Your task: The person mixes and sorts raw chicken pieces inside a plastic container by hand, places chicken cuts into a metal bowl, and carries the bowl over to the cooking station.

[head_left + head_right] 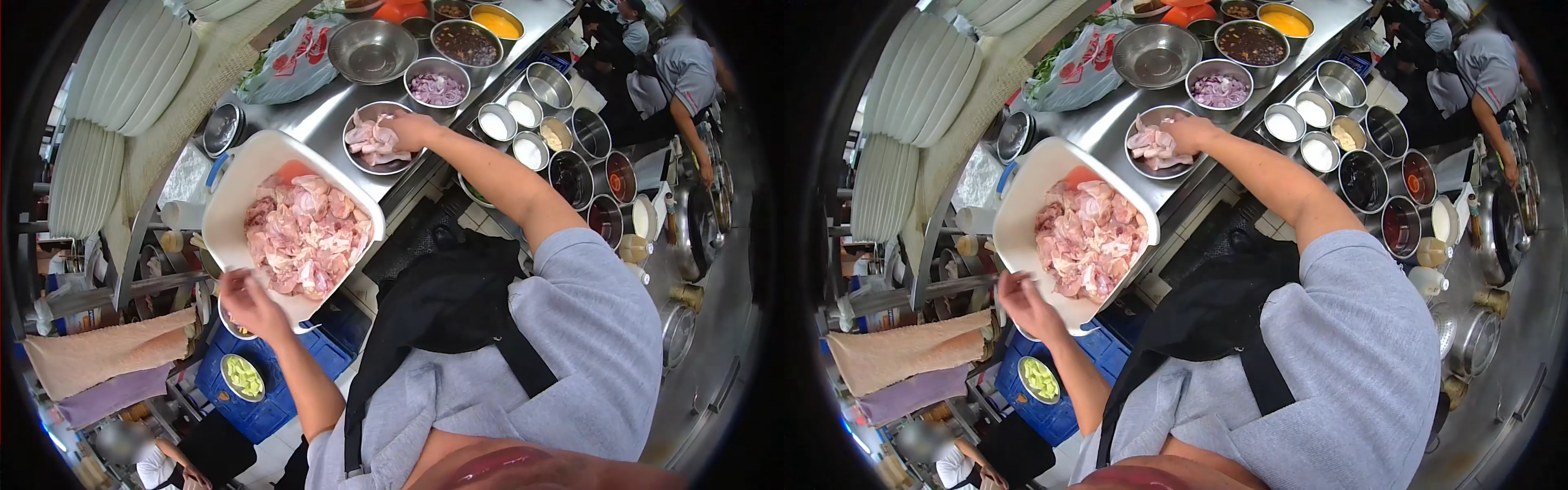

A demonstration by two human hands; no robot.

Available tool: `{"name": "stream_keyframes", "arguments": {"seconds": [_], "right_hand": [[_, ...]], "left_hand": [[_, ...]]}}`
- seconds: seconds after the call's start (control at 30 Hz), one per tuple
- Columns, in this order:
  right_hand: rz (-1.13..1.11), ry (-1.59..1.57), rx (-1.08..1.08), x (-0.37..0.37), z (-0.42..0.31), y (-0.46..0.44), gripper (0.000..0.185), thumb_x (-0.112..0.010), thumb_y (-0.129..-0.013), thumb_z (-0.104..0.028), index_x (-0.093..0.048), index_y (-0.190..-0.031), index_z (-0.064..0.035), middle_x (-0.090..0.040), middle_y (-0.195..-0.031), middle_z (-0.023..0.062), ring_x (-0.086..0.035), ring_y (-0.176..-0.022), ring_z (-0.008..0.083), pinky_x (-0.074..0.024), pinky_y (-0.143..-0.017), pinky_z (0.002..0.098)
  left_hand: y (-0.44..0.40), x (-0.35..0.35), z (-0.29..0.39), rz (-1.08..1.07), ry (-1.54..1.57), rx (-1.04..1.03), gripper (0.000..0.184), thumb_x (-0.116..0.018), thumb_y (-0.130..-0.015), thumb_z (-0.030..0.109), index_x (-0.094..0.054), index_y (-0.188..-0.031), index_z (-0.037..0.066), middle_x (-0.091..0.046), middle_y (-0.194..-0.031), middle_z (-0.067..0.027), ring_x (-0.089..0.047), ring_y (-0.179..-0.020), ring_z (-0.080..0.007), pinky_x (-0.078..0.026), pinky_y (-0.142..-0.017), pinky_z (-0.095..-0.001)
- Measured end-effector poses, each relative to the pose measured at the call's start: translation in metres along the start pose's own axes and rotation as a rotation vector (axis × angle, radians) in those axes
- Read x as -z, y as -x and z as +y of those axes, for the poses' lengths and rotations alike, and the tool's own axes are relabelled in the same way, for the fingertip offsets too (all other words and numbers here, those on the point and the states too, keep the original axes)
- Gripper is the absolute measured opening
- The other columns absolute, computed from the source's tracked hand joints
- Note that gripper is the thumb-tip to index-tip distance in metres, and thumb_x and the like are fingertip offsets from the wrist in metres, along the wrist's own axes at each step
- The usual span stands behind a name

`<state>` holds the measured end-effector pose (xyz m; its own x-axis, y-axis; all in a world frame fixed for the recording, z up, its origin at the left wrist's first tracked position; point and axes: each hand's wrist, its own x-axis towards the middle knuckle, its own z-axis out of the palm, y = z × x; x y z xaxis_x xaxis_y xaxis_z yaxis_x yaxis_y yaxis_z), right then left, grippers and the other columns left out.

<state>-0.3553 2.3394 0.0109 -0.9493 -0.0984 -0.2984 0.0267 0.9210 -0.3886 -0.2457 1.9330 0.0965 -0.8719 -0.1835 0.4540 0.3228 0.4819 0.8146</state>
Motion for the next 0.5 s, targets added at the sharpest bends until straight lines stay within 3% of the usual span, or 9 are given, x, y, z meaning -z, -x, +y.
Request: {"name": "stream_keyframes", "arguments": {"seconds": [0.07, 0.1, 0.17, 0.23, 0.3, 0.33, 0.4, 0.47, 0.5], "right_hand": [[0.150, 0.067, 0.036, -0.010, 0.005, -0.012, 0.066, -0.077, -0.076, -0.033, -0.053, -0.136, -0.0195, -0.055, -0.130, 0.0187, -0.050, -0.128, 0.0357, -0.0461, -0.102, 0.0461], [0.197, 0.058, 0.104, -0.017, 0.006, -0.022, 0.067, -0.077, -0.076, -0.035, -0.053, -0.137, -0.0209, -0.050, -0.137, 0.0182, -0.049, -0.127, 0.0394, -0.0443, -0.102, 0.0514], [0.180, 0.065, 0.083, -0.021, -0.013, -0.025, 0.067, -0.077, -0.076, -0.035, -0.053, -0.137, -0.0218, -0.050, -0.137, 0.0186, -0.049, -0.127, 0.0396, -0.0437, -0.102, 0.0535], [0.135, 0.082, 0.019, -0.029, -0.012, -0.033, 0.066, -0.077, -0.076, -0.034, -0.053, -0.137, -0.0236, -0.050, -0.135, 0.0197, -0.049, -0.126, 0.0401, -0.0427, -0.100, 0.0573], [0.139, 0.048, -0.050, -0.041, -0.007, -0.041, 0.060, -0.073, -0.079, -0.034, -0.054, -0.136, -0.0248, -0.051, -0.132, 0.0209, -0.050, -0.125, 0.0393, -0.0440, -0.098, 0.0571], [0.142, 0.040, -0.052, -0.040, -0.004, -0.042, 0.060, -0.073, -0.079, -0.034, -0.054, -0.136, -0.0248, -0.051, -0.132, 0.0209, -0.050, -0.125, 0.0393, -0.0440, -0.098, 0.0571], [0.176, -0.036, 0.019, -0.047, 0.002, -0.037, 0.055, -0.069, -0.082, -0.033, -0.055, -0.134, -0.0239, -0.052, -0.131, 0.0197, -0.050, -0.124, 0.0393, -0.0451, -0.095, 0.0574], [0.138, -0.064, 0.055, -0.054, 0.014, -0.024, 0.050, -0.066, -0.085, -0.031, -0.055, -0.133, -0.0248, -0.053, -0.129, 0.0172, -0.051, -0.124, 0.0400, -0.0456, -0.094, 0.0573], [0.184, -0.086, 0.102, -0.064, 0.023, -0.022, 0.047, -0.064, -0.087, -0.031, -0.056, -0.132, -0.0255, -0.053, -0.130, 0.0165, -0.050, -0.124, 0.0399, -0.0454, -0.094, 0.0575]], "left_hand": [[0.045, -0.043, 0.056, -0.364, 0.436, 0.169, 0.033, -0.056, -0.094, 0.003, -0.051, -0.127, 0.000, -0.060, -0.107, -0.0111, -0.061, -0.091, -0.0175, -0.051, -0.085, -0.0283], [0.064, -0.067, 0.073, -0.616, 0.400, 0.316, 0.038, -0.057, -0.095, 0.004, -0.048, -0.132, 0.000, -0.061, -0.109, -0.0124, -0.063, -0.095, -0.0187, -0.052, -0.086, -0.0307], [0.093, -0.136, 0.069, -1.020, 0.516, 0.515, 0.059, -0.059, -0.097, 0.009, -0.030, -0.147, 0.002, -0.058, -0.123, -0.0158, -0.063, -0.104, -0.0232, -0.053, -0.087, -0.0339], [0.116, -0.210, 0.040, -0.972, 0.515, 0.946, 0.070, -0.060, -0.098, 0.019, -0.017, -0.153, 0.005, -0.053, -0.130, -0.0182, -0.063, -0.106, -0.0275, -0.055, -0.082, -0.0372], [0.117, -0.273, 0.001, -0.658, 0.613, 1.107, 0.074, -0.060, -0.098, 0.025, -0.013, -0.152, 0.006, -0.053, -0.126, -0.0180, -0.064, -0.101, -0.0281, -0.056, -0.073, -0.0381], [0.110, -0.298, -0.016, -0.491, 0.699, 1.124, 0.070, -0.059, -0.099, 0.030, -0.016, -0.149, 0.006, -0.054, -0.124, -0.0181, -0.066, -0.097, -0.0319, -0.057, -0.071, -0.0392], [0.095, -0.325, -0.043, -0.347, 0.942, 1.046, 0.052, -0.058, -0.099, 0.028, -0.030, -0.137, 0.006, -0.056, -0.122, -0.0170, -0.069, -0.090, -0.0338, -0.057, -0.062, -0.0392], [0.081, -0.335, -0.075, -0.472, 1.017, 1.227, 0.043, -0.054, -0.097, 0.015, -0.035, -0.135, 0.006, -0.057, -0.121, -0.0167, -0.070, -0.086, -0.0333, -0.058, -0.060, -0.0378], [0.083, -0.338, -0.078, -0.462, 1.025, 1.238, 0.043, -0.054, -0.097, 0.015, -0.035, -0.135, 0.006, -0.057, -0.121, -0.0167, -0.070, -0.086, -0.0333, -0.058, -0.060, -0.0378]]}}
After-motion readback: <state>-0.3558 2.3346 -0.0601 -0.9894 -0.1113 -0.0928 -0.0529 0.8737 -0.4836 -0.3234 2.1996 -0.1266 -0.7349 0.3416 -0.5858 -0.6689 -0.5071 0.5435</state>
